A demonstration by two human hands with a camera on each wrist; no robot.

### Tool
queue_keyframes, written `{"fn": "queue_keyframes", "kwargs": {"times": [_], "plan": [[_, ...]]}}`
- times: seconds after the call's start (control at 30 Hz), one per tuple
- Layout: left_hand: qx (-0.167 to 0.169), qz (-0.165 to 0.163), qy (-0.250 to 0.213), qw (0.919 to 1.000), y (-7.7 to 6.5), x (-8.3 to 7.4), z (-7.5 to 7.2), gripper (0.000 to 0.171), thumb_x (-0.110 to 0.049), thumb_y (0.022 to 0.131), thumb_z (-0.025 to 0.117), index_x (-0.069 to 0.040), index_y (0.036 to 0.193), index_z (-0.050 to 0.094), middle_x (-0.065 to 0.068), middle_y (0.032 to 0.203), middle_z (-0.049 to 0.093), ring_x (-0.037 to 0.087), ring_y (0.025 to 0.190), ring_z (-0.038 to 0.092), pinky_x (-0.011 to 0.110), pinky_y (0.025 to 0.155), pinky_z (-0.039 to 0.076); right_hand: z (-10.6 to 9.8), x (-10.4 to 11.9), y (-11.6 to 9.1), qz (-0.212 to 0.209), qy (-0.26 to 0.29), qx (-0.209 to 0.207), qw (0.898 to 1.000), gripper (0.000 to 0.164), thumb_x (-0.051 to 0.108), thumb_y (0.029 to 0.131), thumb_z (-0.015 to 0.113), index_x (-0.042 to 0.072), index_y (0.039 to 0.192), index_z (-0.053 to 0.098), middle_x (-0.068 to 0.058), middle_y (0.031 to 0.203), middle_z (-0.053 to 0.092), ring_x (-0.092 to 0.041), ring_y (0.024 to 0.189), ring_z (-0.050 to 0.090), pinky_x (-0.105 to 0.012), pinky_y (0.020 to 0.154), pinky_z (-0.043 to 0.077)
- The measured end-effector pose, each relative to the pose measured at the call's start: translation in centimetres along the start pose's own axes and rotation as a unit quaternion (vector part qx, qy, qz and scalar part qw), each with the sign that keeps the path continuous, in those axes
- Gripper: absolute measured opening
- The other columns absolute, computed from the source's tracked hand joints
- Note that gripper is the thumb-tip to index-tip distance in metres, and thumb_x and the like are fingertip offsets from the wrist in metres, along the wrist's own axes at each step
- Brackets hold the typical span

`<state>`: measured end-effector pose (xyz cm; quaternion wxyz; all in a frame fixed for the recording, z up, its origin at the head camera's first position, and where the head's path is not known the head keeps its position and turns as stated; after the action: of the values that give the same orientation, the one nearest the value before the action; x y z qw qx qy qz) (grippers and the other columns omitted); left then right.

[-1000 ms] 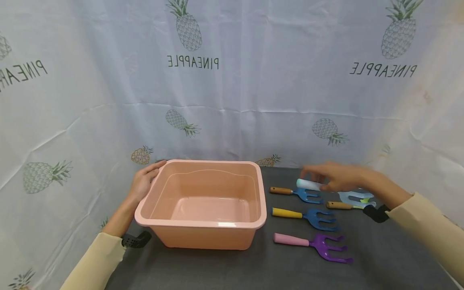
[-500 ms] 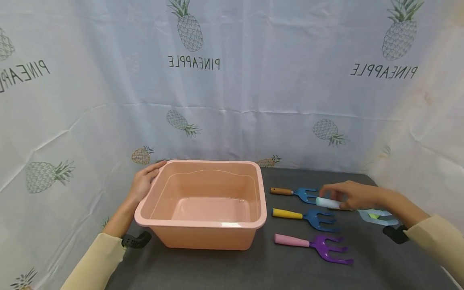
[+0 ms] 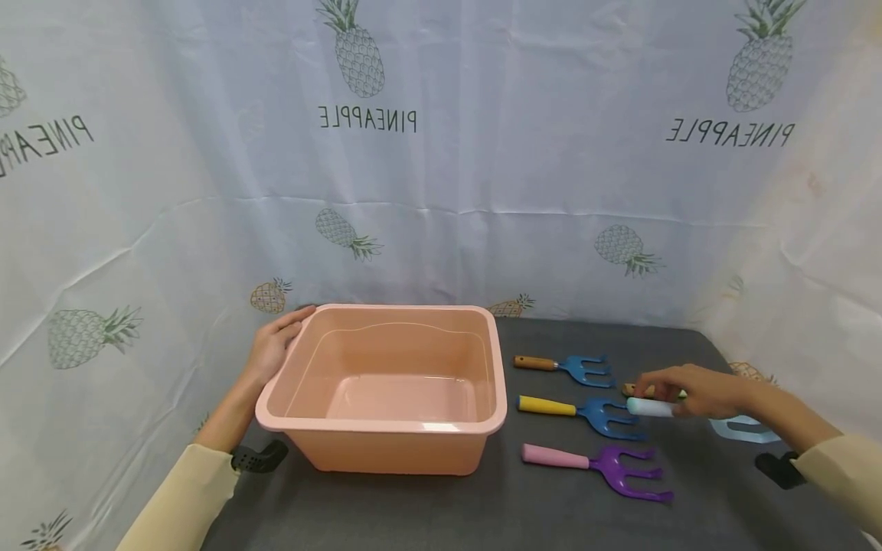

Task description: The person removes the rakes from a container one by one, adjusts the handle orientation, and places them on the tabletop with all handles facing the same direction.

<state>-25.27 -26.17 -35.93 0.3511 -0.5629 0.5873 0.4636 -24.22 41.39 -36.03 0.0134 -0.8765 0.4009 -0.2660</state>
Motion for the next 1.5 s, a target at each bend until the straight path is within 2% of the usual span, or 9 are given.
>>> {"fn": "queue_keyframes", "kwargs": {"times": [0.13,0.33,0.47,0.57,0.77,0.97,1.17,1.37,1.5], "plan": [[0.000,-0.001,0.002,1.0000,0.0,-0.1,0.0,0.045,-0.020,0.112,0.042,0.000,0.152,0.049,0.021,0.155,0.049,-0.020,0.097,0.058,0.008,0.086,0.052,0.5,-0.8,-0.5,0.011,0.005,0.000,1.000,0.049,-0.006,0.082,0.067,0.024,0.121,0.063,0.007,0.101,0.067,-0.002,0.086,0.057,-0.024,0.069,0.048],[-0.002,0.002,0.001,1.0000,0.0,-0.1,0.0,0.045,-0.019,0.112,0.042,0.000,0.152,0.049,0.013,0.152,0.055,-0.019,0.097,0.059,0.008,0.085,0.053,1.0,-2.3,-1.2,0.016,0.032,0.003,0.999,0.049,-0.009,0.080,0.065,0.018,0.121,0.064,0.003,0.102,0.069,-0.002,0.086,0.059,-0.024,0.069,0.049],[0.000,0.000,-0.001,1.0000,0.0,-0.1,0.0,0.045,-0.021,0.112,0.041,-0.001,0.152,0.049,0.020,0.155,0.051,-0.019,0.097,0.060,0.009,0.084,0.053,1.4,-3.1,-1.8,0.019,0.058,0.001,0.998,0.047,-0.012,0.078,0.065,0.011,0.119,0.064,0.001,0.099,0.068,-0.003,0.084,0.058,-0.023,0.068,0.048],[0.002,0.000,0.000,1.0000,0.0,0.0,0.1,0.045,-0.021,0.112,0.041,-0.001,0.152,0.049,0.022,0.156,0.048,-0.019,0.097,0.059,0.009,0.085,0.053,1.9,-3.6,-2.3,0.027,0.063,0.003,0.998,0.047,-0.012,0.078,0.065,0.013,0.118,0.064,0.002,0.096,0.064,-0.003,0.081,0.056,-0.023,0.066,0.046],[0.002,0.003,0.000,1.0000,0.0,0.1,0.0,0.045,-0.020,0.112,0.042,0.000,0.152,0.049,0.012,0.153,0.054,-0.019,0.098,0.059,0.008,0.085,0.053,2.9,-4.7,-2.5,0.026,0.076,0.015,0.997,0.048,-0.014,0.077,0.063,0.015,0.115,0.064,0.003,0.093,0.065,-0.003,0.079,0.054,-0.023,0.064,0.043],[0.005,0.003,-0.002,1.0000,-0.1,0.0,0.0,0.045,-0.021,0.112,0.041,-0.001,0.153,0.048,0.018,0.155,0.050,-0.019,0.098,0.059,0.009,0.085,0.053,4.1,-6.2,-2.4,0.014,0.135,0.035,0.990,0.050,-0.018,0.075,0.057,0.008,0.117,0.064,-0.003,0.095,0.069,-0.004,0.080,0.058,-0.024,0.063,0.046],[0.005,0.001,-0.008,1.0000,-0.1,0.0,0.0,0.045,-0.019,0.112,0.041,0.000,0.152,0.048,0.002,0.148,0.059,-0.018,0.098,0.060,0.009,0.086,0.053,4.8,-6.6,-2.2,0.022,0.158,0.039,0.986,0.050,-0.020,0.075,0.055,0.003,0.119,0.063,-0.006,0.095,0.066,-0.005,0.078,0.055,-0.026,0.061,0.044],[0.004,-0.004,-0.008,0.9999,0.0,0.1,0.1,0.045,-0.020,0.113,0.040,-0.002,0.153,0.048,0.018,0.156,0.049,-0.020,0.099,0.058,0.008,0.087,0.052,4.8,-6.2,-2.2,0.052,0.127,0.025,0.990,0.049,-0.017,0.076,0.058,0.006,0.118,0.065,-0.005,0.095,0.065,-0.007,0.077,0.057,-0.026,0.062,0.046],[0.006,-0.011,-0.011,0.9999,0.1,0.1,0.2,0.046,-0.021,0.113,0.039,-0.003,0.154,0.046,0.024,0.160,0.041,-0.021,0.099,0.056,0.007,0.087,0.052,4.9,-6.1,-2.2,0.048,0.103,0.019,0.993,0.049,-0.016,0.076,0.060,0.009,0.118,0.066,-0.002,0.094,0.066,-0.006,0.077,0.058,-0.026,0.061,0.046]]}}
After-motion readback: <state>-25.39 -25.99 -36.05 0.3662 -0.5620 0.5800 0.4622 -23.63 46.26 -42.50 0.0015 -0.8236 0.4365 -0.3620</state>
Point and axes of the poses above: each hand's wrist, its own y-axis towards the middle knuckle, its own z-axis out of the palm, x = y × z, the point moved 1 cm from there along y, towards the middle knuckle
